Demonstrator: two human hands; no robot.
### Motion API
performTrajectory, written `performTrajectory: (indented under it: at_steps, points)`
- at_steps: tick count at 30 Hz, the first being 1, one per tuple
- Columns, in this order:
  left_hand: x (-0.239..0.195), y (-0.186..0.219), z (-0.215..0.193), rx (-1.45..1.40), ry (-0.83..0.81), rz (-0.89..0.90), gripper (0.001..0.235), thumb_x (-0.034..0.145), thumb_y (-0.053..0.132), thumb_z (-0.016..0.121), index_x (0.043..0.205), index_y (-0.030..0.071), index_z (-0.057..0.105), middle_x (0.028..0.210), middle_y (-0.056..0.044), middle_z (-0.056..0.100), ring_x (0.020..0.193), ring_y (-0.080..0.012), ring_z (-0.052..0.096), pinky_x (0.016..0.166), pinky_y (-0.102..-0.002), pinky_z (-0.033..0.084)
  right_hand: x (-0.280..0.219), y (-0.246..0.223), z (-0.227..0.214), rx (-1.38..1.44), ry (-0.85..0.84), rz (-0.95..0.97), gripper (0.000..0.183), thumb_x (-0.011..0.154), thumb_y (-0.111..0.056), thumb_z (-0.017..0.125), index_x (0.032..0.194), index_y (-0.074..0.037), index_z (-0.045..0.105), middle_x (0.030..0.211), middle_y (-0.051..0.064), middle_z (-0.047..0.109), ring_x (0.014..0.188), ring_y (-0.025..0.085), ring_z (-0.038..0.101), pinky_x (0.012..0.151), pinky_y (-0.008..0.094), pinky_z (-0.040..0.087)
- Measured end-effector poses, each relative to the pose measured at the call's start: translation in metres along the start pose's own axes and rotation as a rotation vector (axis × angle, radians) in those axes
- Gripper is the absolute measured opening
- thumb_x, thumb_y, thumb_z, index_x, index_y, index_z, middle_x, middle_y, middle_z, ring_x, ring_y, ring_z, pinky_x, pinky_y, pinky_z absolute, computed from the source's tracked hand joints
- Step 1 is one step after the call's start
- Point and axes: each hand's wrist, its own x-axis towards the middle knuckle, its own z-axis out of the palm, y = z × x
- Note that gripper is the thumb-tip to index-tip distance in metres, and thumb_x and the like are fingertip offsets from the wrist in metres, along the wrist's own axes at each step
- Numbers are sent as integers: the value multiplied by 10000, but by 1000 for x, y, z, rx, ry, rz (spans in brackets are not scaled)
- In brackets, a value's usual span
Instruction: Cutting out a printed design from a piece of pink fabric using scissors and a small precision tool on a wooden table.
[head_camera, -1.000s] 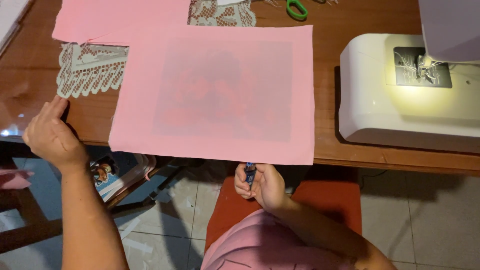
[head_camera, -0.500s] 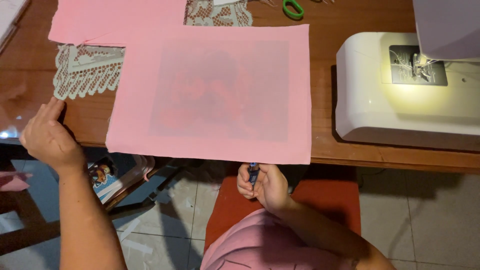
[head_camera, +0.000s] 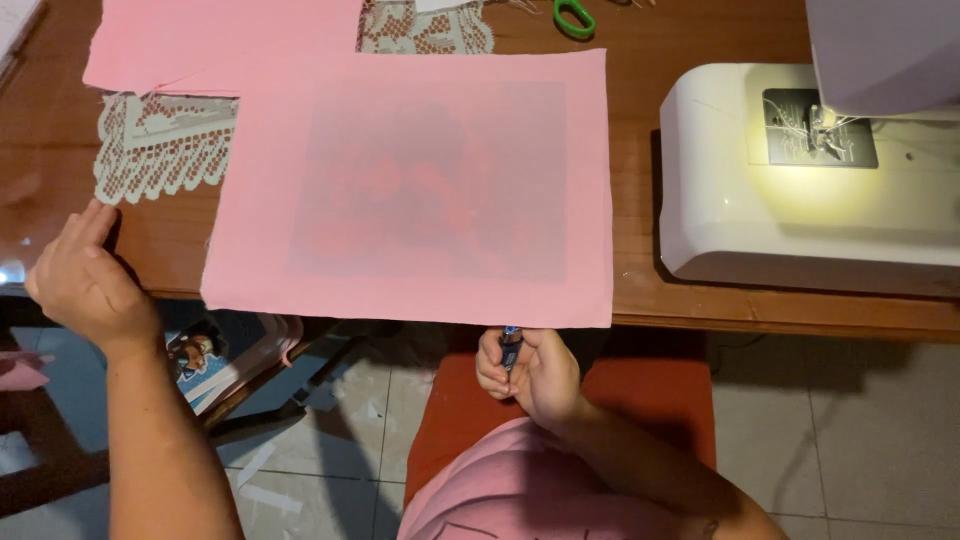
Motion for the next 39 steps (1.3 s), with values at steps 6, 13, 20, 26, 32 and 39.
performTrajectory:
  at_steps: [6, 13, 20, 26, 32, 39]
  points:
    - [2, -1, -2, -38, 1, 65, 617, 1292, 179, 321, 1288, -115, 864, 1310, -266, 821, 1227, -464, 758, 1025, -477, 492, -3, -1, -1, 5, 13, -1, 315, 926, -282, 309, 766, -58, 462, 617, 71, 390, 521, 157, 282, 490, 295, 212]
    - [5, 2, -2, -113, 3, 145, 638, 1305, 129, 291, 1249, -236, 811, 1273, -372, 787, 1160, -526, 743, 1080, -560, 553, -7, -6, 2, 6, 43, -5, 320, 927, -278, 312, 755, -57, 465, 609, 75, 379, 524, 165, 277, 492, 302, 212]
    - [1, 7, -3, -215, -22, 42, 619, 1333, 158, 323, 1331, -265, 776, 1348, -403, 726, 1266, -535, 658, 1118, -562, 471, -10, -8, -1, -9, 42, -11, 312, 919, -270, 311, 751, -65, 475, 610, 69, 391, 524, 164, 287, 499, 304, 225]
    - [5, 13, -4, -250, -19, 44, 635, 1328, 153, 289, 1322, -276, 756, 1332, -421, 731, 1245, -560, 679, 1162, -596, 460, -11, -7, -6, 9, 29, -38, 328, 934, -286, 315, 759, -55, 468, 609, 78, 380, 525, 170, 293, 487, 305, 215]
    - [5, 12, -4, -267, -18, 54, 599, 1319, 115, 303, 1321, -296, 739, 1339, -435, 718, 1254, -562, 665, 1171, -598, 456, -15, -11, -5, 1, 37, -54, 315, 928, -273, 312, 760, -57, 468, 613, 76, 370, 532, 176, 287, 494, 309, 222]
    - [-1, 4, 1, -294, -9, 57, 589, 1309, 97, 297, 1325, -312, 720, 1340, -444, 705, 1256, -573, 656, 1187, -608, 440, -18, -12, -8, 15, 35, -79, 337, 945, -286, 312, 769, -51, 479, 613, 78, 369, 530, 176, 282, 494, 308, 222]
